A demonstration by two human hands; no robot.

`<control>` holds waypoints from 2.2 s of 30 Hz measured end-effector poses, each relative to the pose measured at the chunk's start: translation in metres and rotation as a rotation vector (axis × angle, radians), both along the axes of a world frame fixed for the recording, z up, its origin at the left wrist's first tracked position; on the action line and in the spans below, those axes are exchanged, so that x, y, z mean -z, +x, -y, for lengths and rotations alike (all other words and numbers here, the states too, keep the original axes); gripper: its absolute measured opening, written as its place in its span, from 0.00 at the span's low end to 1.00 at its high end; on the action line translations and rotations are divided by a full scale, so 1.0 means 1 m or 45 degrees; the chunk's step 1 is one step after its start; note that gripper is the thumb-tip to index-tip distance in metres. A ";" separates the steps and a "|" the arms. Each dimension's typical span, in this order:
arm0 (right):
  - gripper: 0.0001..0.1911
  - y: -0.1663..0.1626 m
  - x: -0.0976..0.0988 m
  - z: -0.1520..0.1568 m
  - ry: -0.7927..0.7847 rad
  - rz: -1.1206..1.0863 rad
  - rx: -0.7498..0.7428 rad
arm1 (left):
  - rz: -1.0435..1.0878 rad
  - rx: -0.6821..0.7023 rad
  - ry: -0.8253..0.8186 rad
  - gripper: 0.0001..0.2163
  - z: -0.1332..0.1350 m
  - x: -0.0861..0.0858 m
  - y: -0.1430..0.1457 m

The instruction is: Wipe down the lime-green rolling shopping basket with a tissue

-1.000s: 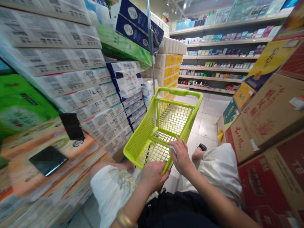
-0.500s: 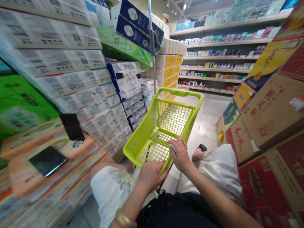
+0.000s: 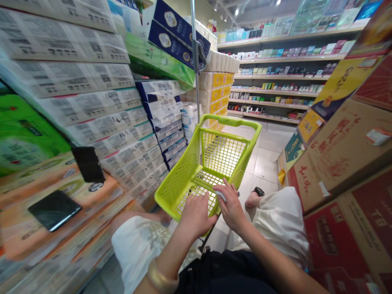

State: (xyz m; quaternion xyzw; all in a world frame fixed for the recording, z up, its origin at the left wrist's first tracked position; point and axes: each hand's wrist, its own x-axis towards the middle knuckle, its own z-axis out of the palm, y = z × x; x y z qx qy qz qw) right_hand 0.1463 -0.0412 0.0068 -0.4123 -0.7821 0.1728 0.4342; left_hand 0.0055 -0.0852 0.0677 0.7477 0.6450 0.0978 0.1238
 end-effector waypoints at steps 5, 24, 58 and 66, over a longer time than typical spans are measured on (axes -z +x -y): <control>0.15 0.007 0.001 -0.008 0.040 0.033 -0.024 | 0.032 -0.028 -0.006 0.18 -0.011 0.010 0.026; 0.15 0.019 -0.004 -0.037 0.174 0.060 0.146 | 0.332 0.124 0.159 0.22 -0.005 0.044 0.015; 0.14 0.014 -0.012 -0.036 0.198 0.065 0.238 | 0.407 0.156 0.182 0.22 0.005 0.045 -0.004; 0.15 0.017 -0.010 -0.038 0.225 0.109 0.164 | 0.419 0.159 0.190 0.21 0.006 0.046 -0.007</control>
